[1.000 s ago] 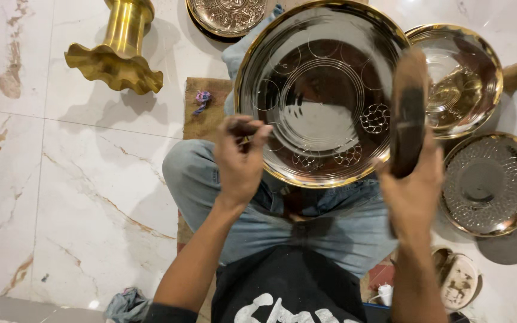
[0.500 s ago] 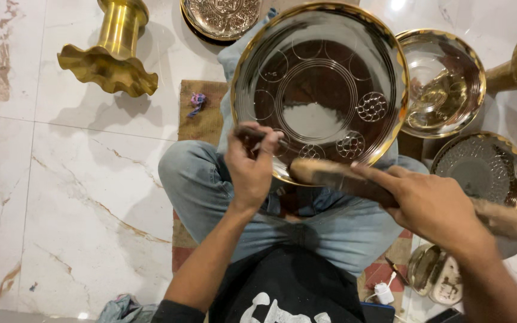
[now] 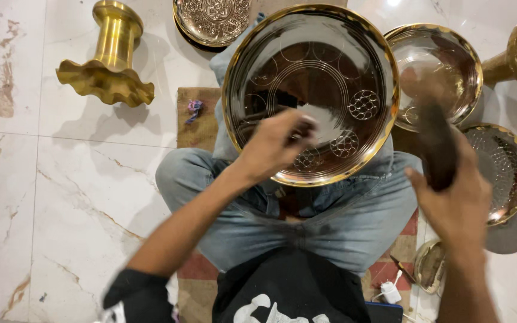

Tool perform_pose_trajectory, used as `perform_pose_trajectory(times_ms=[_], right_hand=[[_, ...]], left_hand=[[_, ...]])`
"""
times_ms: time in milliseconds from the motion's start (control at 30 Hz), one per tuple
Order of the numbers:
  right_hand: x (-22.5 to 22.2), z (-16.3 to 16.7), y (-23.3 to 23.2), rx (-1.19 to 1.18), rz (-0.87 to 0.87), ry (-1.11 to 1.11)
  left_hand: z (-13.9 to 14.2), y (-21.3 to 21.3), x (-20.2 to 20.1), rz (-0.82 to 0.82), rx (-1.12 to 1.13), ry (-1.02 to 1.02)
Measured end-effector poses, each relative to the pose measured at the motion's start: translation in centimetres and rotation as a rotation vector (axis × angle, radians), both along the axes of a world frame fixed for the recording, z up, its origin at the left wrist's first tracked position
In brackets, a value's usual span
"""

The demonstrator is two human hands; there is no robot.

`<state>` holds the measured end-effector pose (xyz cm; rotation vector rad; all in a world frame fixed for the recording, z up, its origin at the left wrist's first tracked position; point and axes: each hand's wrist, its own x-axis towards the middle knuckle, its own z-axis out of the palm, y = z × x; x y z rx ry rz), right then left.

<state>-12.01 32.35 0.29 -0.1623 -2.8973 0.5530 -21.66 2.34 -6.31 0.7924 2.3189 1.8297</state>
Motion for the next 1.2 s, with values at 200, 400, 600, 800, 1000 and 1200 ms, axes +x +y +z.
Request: perform_pose_trajectory(times_ms=[200,400,600,800,1000,1200], right_hand=[[9.5,-9.7,0.2,-0.502,-0.307,-0.212],[17.0,-12.9,0.9,-1.122,-0.353,-0.196],[18.7,-11.9,-2.0,-0.928,-0.412,-0.405],[17.4,-9.9,-2.6,-0.364,-0.036,-0.33],[15.1,-9.1,-0.5,-0.331,0.212,-0.171],[8.6,-5.1,3.1,-0.426,-0.152,-0.985]], left_hand=[[-1.2,3.9,-3.8,-0.694,-0.167,0.064],[-1.8,5.5,-5.5,-1.01,-0.338,0.029],[-1.1,5.9,-5.4,-1.088,-0.438,-0.031],[-1.0,6.3,-5.5,-1.126,-0.408,-0.018],[-1.5,4.3,-4.8,-0.924,-0.227,0.098],[-0.6,2.4,-2.6,-0.479,-0.16,0.026]])
